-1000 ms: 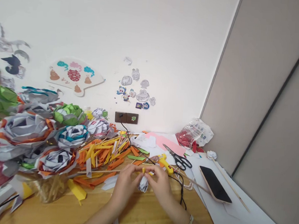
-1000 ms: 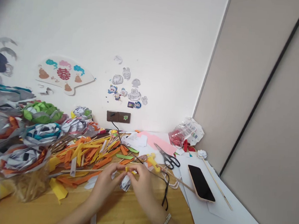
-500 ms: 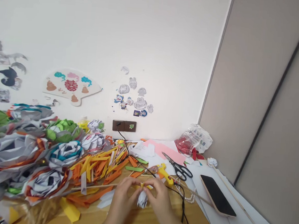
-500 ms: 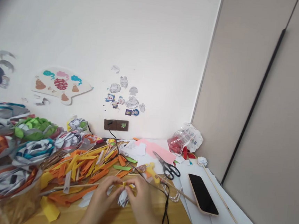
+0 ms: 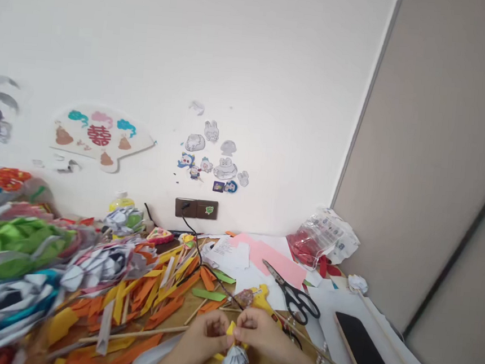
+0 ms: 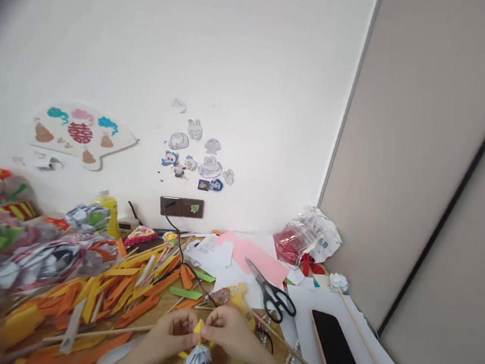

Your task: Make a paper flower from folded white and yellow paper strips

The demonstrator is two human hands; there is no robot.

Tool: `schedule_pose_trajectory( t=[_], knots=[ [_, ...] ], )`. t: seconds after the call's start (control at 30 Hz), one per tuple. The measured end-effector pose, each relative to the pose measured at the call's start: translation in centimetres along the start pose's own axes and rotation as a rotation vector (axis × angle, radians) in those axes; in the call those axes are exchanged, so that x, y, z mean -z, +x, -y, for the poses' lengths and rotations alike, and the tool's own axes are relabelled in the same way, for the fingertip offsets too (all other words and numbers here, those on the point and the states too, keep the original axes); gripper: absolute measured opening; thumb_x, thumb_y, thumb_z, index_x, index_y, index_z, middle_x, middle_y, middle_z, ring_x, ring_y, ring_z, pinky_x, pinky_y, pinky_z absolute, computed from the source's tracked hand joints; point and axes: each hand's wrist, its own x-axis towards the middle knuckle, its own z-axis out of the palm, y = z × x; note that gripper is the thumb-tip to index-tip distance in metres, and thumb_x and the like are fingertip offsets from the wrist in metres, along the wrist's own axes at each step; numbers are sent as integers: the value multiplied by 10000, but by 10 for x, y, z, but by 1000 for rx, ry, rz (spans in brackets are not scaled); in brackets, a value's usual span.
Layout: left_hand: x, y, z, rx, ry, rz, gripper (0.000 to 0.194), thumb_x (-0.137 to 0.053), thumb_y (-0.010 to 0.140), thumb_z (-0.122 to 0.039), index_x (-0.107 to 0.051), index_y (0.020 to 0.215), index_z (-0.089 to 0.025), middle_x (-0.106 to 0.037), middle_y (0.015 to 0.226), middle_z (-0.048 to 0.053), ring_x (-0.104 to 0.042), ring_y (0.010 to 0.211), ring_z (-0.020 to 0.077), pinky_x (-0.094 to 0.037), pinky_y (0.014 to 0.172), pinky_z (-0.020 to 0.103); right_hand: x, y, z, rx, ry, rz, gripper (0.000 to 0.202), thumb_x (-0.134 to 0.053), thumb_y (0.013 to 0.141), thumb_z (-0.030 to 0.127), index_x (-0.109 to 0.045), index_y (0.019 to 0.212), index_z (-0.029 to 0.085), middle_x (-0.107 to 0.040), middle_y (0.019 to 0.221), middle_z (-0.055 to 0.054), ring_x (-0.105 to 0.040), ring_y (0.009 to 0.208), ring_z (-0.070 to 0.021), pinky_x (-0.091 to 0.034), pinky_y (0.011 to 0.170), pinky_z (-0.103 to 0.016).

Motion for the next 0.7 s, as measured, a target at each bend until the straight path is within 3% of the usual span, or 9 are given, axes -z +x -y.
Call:
schedule_pose_trajectory(
  t=[0.17, 0.37, 0.53, 0.7],
  knots=[
    [-11, 1, 5, -9, 94, -111, 396, -736, 509, -406, -435, 576, -157, -446, 497, -58, -390, 458, 65, -297, 466, 200, 18, 8, -22, -27, 117, 227, 430, -799, 466, 364, -489, 674, 150, -578, 635, 9, -536, 555, -99, -389, 563, -225],
    [-13, -6, 1, 74, 218, -185, 272, -650, 608, -306, -423, 578, -161, -441, 538, -50, -374, 502, 72, -282, 481, 199, 13, 5, -30, 26, -12, 62, 284, -712, 574, 310, -483, 647, 160, -507, 598, 35, -486, 542, -88, -374, 520, -202],
    [-11, -6, -4, 127, 266, -144, 208, -617, 635, -285, -462, 607, -150, -434, 552, -49, -393, 532, 85, -293, 505, 201, 6, -2, -25, 35, -156, -31, 118, -590, 605, 164, -472, 612, 165, -483, 570, 40, -453, 511, -80, -345, 479, -187],
    [-10, -6, -3, 147, 256, -147, 243, -622, 629, -316, -450, 570, -156, -461, 550, -37, -406, 527, 88, -303, 502, 202, 7, -9, -30, 222, -413, -84, 59, -545, 648, 139, -511, 605, 161, -525, 573, 11, -483, 530, -103, -353, 494, -204]
  ],
)
